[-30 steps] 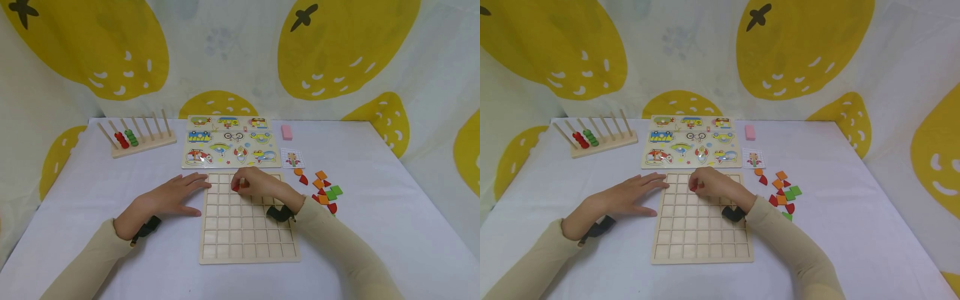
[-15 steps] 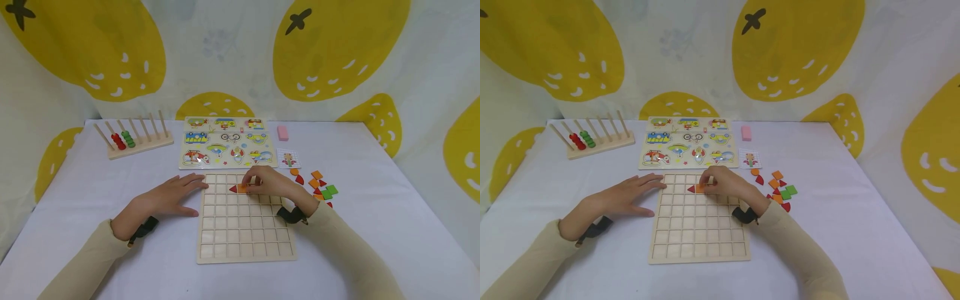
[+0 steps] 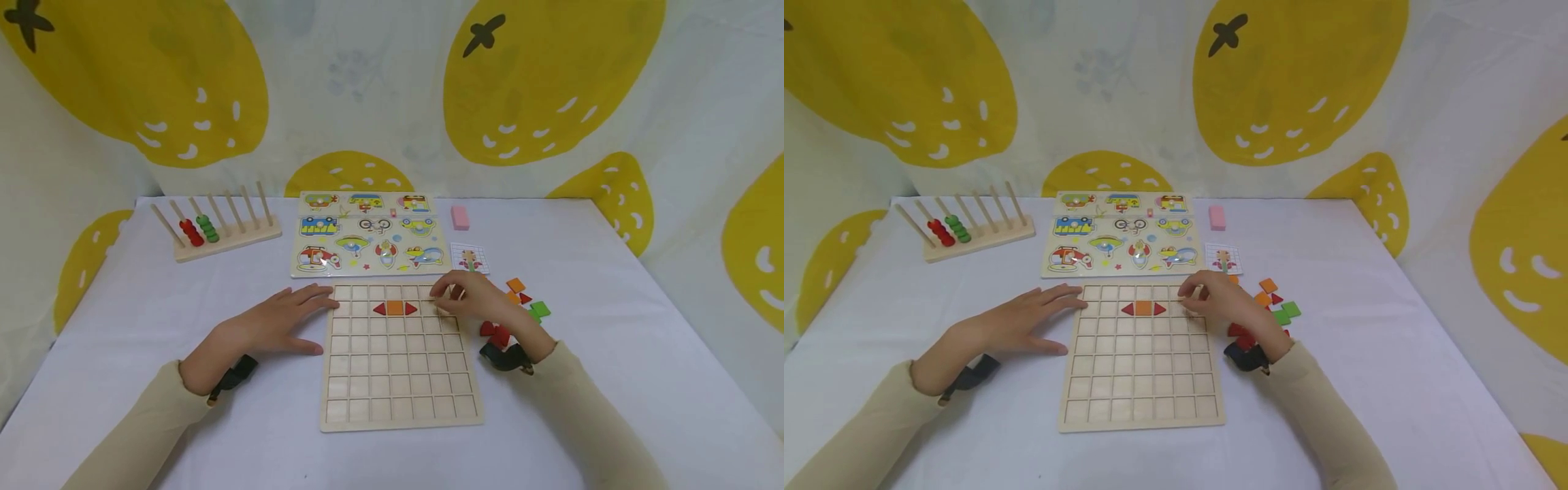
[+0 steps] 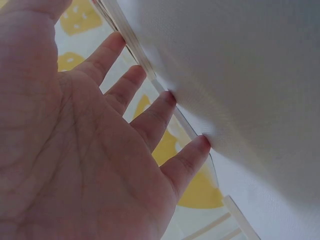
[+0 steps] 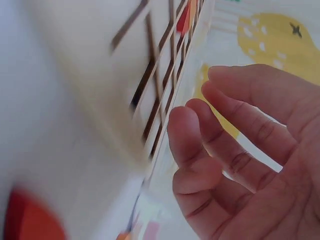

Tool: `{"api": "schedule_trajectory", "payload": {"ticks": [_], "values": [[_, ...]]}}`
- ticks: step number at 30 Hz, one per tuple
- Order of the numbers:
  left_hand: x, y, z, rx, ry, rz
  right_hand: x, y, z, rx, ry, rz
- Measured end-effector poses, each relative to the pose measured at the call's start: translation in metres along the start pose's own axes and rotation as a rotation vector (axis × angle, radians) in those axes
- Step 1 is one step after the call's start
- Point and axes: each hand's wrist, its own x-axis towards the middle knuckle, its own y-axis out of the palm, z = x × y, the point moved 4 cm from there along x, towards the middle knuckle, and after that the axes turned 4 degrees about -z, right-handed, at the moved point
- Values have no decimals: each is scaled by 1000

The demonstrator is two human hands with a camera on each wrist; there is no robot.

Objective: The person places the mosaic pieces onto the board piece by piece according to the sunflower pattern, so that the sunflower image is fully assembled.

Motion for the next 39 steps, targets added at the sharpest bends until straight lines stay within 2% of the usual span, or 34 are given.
{"api": "schedule_trajectory", "payload": {"ticks": [8, 18, 24, 29, 39], "values": [[0, 1, 1, -4, -1, -3, -9, -21, -28, -26, 39, -111], [-1, 1, 2, -4, -8, -6, -13, -37, -48, -1, 232, -170], [0, 3, 3, -10, -8, -2, -16, -42, -61, -11, 332, -167], [1, 4, 4, -12, -7, -4, -14, -42, -70, -17, 348, -154], [0, 4, 4, -16, -5, -1, -10, -40, -69, -23, 309, -121]]}}
